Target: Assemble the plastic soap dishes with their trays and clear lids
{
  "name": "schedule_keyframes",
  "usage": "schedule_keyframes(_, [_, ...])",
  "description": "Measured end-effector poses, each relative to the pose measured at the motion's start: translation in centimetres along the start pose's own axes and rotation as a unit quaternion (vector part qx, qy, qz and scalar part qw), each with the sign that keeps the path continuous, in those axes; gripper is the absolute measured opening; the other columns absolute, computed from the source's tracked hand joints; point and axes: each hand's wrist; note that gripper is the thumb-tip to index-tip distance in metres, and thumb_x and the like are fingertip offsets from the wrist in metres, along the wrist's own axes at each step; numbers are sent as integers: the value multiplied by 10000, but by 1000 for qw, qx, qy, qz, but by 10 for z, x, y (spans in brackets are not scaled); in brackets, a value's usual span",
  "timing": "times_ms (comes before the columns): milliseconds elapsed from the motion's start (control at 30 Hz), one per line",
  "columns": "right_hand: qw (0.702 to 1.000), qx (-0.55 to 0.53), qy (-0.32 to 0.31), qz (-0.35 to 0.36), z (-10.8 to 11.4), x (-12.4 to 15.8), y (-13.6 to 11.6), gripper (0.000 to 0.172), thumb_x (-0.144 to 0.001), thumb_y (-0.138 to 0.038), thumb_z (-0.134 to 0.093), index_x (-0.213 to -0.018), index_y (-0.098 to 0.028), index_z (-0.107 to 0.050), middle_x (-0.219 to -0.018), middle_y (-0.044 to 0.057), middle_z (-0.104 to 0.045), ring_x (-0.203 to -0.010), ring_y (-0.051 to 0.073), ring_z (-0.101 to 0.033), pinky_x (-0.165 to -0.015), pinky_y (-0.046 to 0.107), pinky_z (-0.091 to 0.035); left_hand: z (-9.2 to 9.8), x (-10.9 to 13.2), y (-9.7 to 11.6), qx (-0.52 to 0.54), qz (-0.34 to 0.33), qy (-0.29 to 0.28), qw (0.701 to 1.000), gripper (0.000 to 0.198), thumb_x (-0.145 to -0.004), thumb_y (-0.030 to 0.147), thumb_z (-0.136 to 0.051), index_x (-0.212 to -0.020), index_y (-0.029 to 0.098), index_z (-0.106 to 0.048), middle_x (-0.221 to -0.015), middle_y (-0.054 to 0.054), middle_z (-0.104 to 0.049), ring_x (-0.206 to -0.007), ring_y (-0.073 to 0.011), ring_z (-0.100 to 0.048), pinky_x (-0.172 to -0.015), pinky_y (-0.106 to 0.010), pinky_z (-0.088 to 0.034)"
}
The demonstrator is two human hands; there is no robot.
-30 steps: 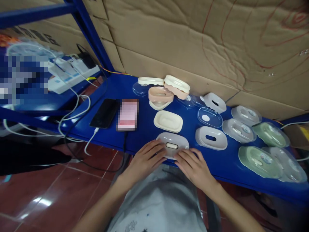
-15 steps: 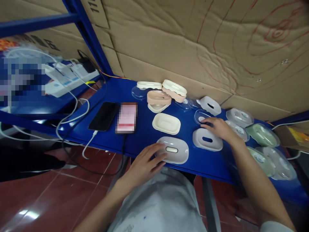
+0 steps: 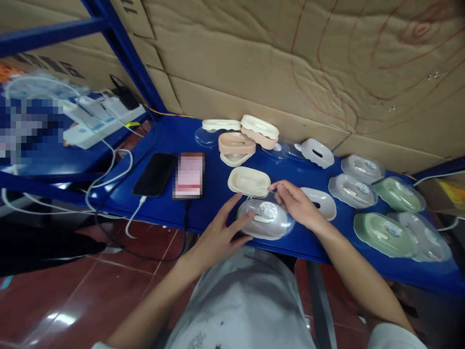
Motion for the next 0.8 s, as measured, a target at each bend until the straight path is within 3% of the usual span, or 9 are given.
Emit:
schedule_keyframes(100, [993, 90, 59, 57, -12, -5, 6, 454, -1120, -546, -395, -1139, -219, -710, -920, 47, -735, -860, 195, -702, -810, 341, -573, 0, -3, 1, -3, -8, -35, 999, 760, -974, 258, -766, -1623, 350, -381, -1752, -146, -258, -1592, -398, -371, -1185, -590, -528])
schedule_keyframes(200, [976, 161, 89, 118, -16, -1, 5, 349, -1120, -426, -455, -1228, -220, -715, -1163, 94, -763, -1102, 236, -711, -996, 403, -564, 0, -5, 2, -13, -22, -37, 999, 642, -994, 281, -743, -1569, 336, -463, -1711, -143, -341, -1577, -389, -390, -1189, -605, -514])
schedule_keyframes(400, [960, 198, 26, 198, -12, 16, 6, 327, -1114, -339, -512, -1345, -234, -720, -1284, 93, -776, -1173, 234, -746, -1001, 414, -610, -1, -4, 2, -28, -17, -4, 999, 565, -976, 303, -768, -1494, 285, -544, -1422, -140, -599, -1309, -329, -615, -1094, -563, -580])
schedule_keyframes(567, [914, 268, -7, 303, -6, 19, 8, 384, -1063, -305, -629, -1439, -244, -675, -1356, 93, -751, -1231, 252, -737, -1048, 452, -606, -4, -2, 2, -1, -4, -12, 1000, 460, -1000, 268, -723, -1435, 322, -585, -1602, -142, -444, -1454, -358, -536, -1088, -535, -602])
schedule_keyframes(700, [915, 282, -57, 282, -4, 15, 0, 486, -1068, -301, -618, -1551, -279, -571, -1438, 85, -704, -1313, 249, -692, -1088, 460, -591, -5, 0, 0, 46, 23, -25, 998, 605, -983, 263, -747, -1533, 317, -500, -1645, -153, -409, -1476, -344, -528, -1122, -518, -592])
schedule_keyframes(800, [910, 305, -107, 261, -4, 16, -5, 760, -1011, -501, -684, -1667, -255, -389, -1619, 131, -533, -1485, 298, -539, -1181, 530, -517, -6, 1, -2, 53, 45, -14, 998, 661, -975, 263, -761, -1566, 309, -470, -1649, -168, -388, -1511, -353, -486, -1171, -558, -545])
Point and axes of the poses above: each hand's wrist, its own x-axis away from the middle knuckle, its own z-axis out of the back of the hand, y = z × x
